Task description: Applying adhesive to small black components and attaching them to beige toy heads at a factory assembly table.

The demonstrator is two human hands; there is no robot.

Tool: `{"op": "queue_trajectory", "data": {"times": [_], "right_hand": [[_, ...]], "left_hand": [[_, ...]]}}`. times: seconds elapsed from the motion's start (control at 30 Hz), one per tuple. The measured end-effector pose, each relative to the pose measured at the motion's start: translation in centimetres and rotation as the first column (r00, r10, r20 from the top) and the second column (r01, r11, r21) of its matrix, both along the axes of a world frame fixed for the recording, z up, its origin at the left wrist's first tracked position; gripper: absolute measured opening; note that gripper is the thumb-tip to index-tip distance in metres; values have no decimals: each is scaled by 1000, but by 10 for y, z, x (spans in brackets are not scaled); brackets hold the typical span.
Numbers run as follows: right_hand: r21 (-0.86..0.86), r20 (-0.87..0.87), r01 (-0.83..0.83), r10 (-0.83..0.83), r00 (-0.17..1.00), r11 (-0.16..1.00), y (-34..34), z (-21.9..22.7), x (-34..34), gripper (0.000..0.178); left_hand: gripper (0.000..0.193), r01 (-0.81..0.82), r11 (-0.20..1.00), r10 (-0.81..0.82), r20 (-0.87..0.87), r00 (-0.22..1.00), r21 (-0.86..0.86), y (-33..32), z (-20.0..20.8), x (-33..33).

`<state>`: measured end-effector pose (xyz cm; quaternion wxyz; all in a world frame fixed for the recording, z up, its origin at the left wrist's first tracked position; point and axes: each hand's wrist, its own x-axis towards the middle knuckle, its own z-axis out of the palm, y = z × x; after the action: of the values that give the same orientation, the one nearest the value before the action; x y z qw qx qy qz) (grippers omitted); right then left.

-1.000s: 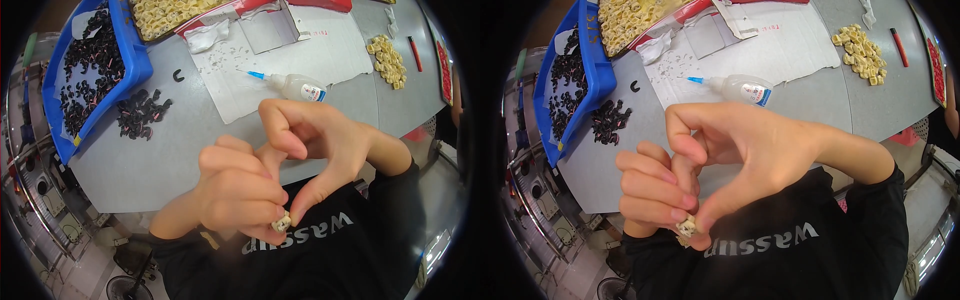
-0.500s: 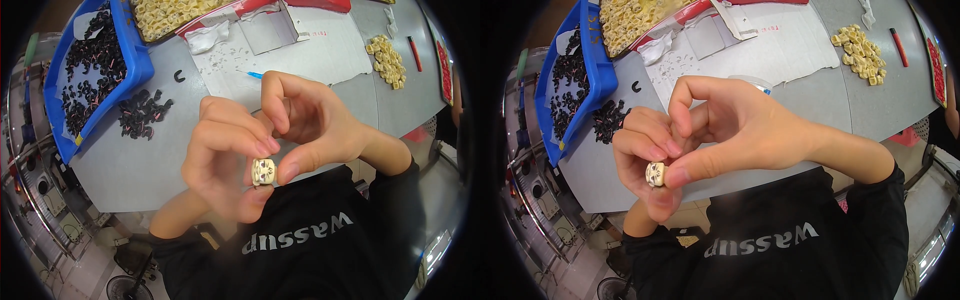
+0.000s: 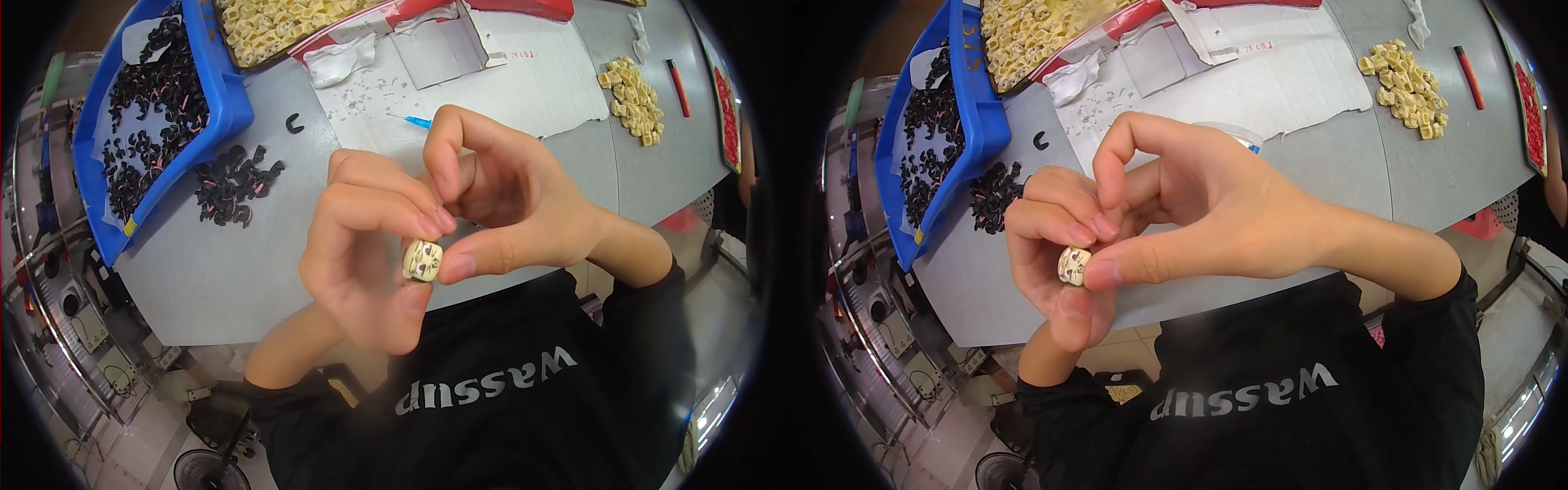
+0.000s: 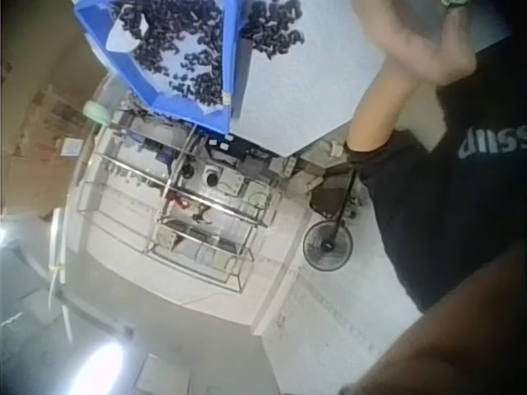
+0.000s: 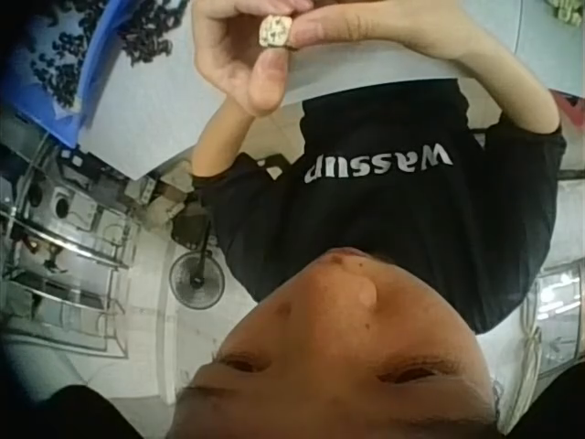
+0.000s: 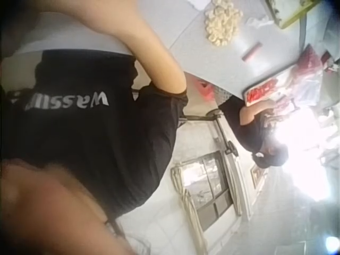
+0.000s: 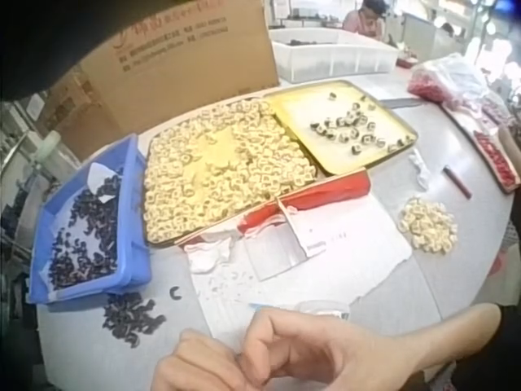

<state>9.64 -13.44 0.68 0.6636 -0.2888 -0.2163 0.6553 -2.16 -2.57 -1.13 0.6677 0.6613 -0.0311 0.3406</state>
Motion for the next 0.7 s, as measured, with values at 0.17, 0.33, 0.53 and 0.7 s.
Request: {"op": "queue_trajectory", "data": {"times": [0.17, 0.33, 0.53, 0.7], "right_hand": [[-79, -50, -13, 9, 999, 997, 0, 0, 3, 45], [-96, -81, -27, 19, 997, 995, 0, -2, 6, 44], [-102, -100, 16, -26, 995, 995, 2, -8, 1, 41], [-135, -88, 35, -47, 995, 990, 2, -6, 0, 39]], "left_hand": [[27, -13, 1000, 13, 1, 1000, 11, 2, 2, 3], [31, 6, 997, 0, -72, 997, 81, 7, 0, 0], [33, 184, 967, -188, -7, 982, -179, 8, -4, 1], [33, 216, 947, -223, -4, 975, -239, 9, -5, 1]]}}
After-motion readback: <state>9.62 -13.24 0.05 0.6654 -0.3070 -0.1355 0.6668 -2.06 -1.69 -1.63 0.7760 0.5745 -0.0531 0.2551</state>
